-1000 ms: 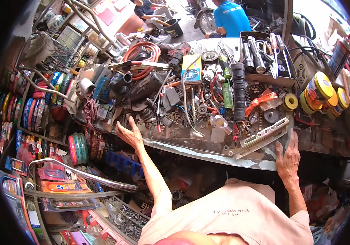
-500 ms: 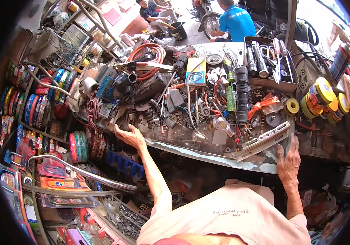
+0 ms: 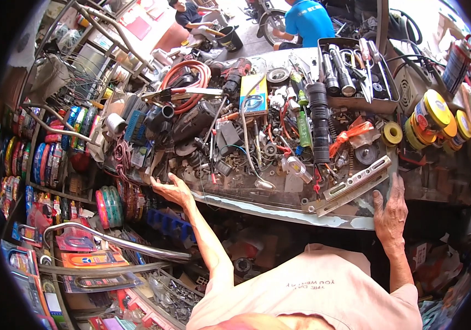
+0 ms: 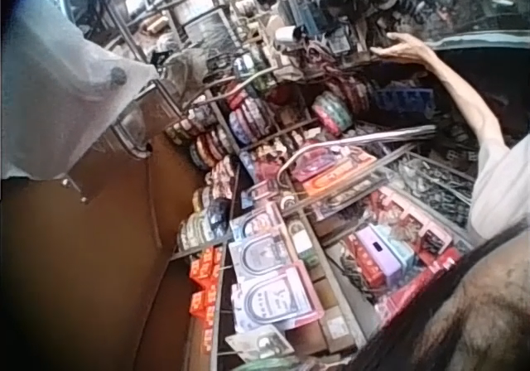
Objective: Repairing and assembling small motorcycle components on a cluttered workbench.
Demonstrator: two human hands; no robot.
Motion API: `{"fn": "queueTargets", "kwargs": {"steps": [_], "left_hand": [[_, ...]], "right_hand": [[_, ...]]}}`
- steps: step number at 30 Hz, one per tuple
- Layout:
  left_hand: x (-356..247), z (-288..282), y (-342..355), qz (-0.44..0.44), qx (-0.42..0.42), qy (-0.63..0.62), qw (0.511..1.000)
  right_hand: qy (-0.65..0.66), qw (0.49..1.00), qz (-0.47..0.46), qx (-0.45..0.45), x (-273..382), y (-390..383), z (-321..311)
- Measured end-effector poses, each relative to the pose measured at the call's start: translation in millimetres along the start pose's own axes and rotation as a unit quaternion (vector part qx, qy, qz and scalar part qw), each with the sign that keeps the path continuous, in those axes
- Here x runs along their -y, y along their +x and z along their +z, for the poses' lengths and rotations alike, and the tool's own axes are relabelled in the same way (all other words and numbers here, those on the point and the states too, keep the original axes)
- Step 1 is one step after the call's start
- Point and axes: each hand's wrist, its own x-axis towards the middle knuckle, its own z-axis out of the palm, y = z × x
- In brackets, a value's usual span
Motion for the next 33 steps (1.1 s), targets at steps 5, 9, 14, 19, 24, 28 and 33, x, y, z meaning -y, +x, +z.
{"fn": "queueTargets", "kwargs": {"steps": [5, 9, 14, 19, 24, 28, 33], "left_hand": [[-3.9, -2.5, 0.8, 0.012, 0.012, 0.043, 0.999], [-3.3, -0.5, -0.6, 0.001, 0.020, 0.033, 0.999], [-0.6, -3.2, -1.3, -0.002, 0.033, 0.060, 0.998], [-3.6, -1.7, -0.3, -0.008, 0.032, 0.071, 0.997], [-3.6, -1.8, -0.8, -0.009, 0.039, 0.078, 0.996], [1.9, -0.8, -0.8, -0.009, 0.035, 0.071, 0.997], [-0.8, -0.8, -1.0, -0.009, 0.042, 0.071, 0.997]], "right_hand": [[-0.007, 1.000, -0.010, -0.007, -0.4, 0.0, -0.8], [-0.018, 1.000, -0.001, 0.000, -0.3, -0.5, -1.6], [-0.009, 1.000, -0.006, -0.001, -1.0, -1.9, -0.9], [-0.011, 1.000, -0.009, 0.001, -1.9, -0.8, -1.0], [-0.016, 1.000, -0.017, -0.002, -4.8, -0.9, 0.0], [0.001, 1.000, -0.001, 0.006, -4.0, -0.9, 0.1], [0.008, 1.000, -0.002, -0.001, -3.5, -0.9, -0.5]]}}
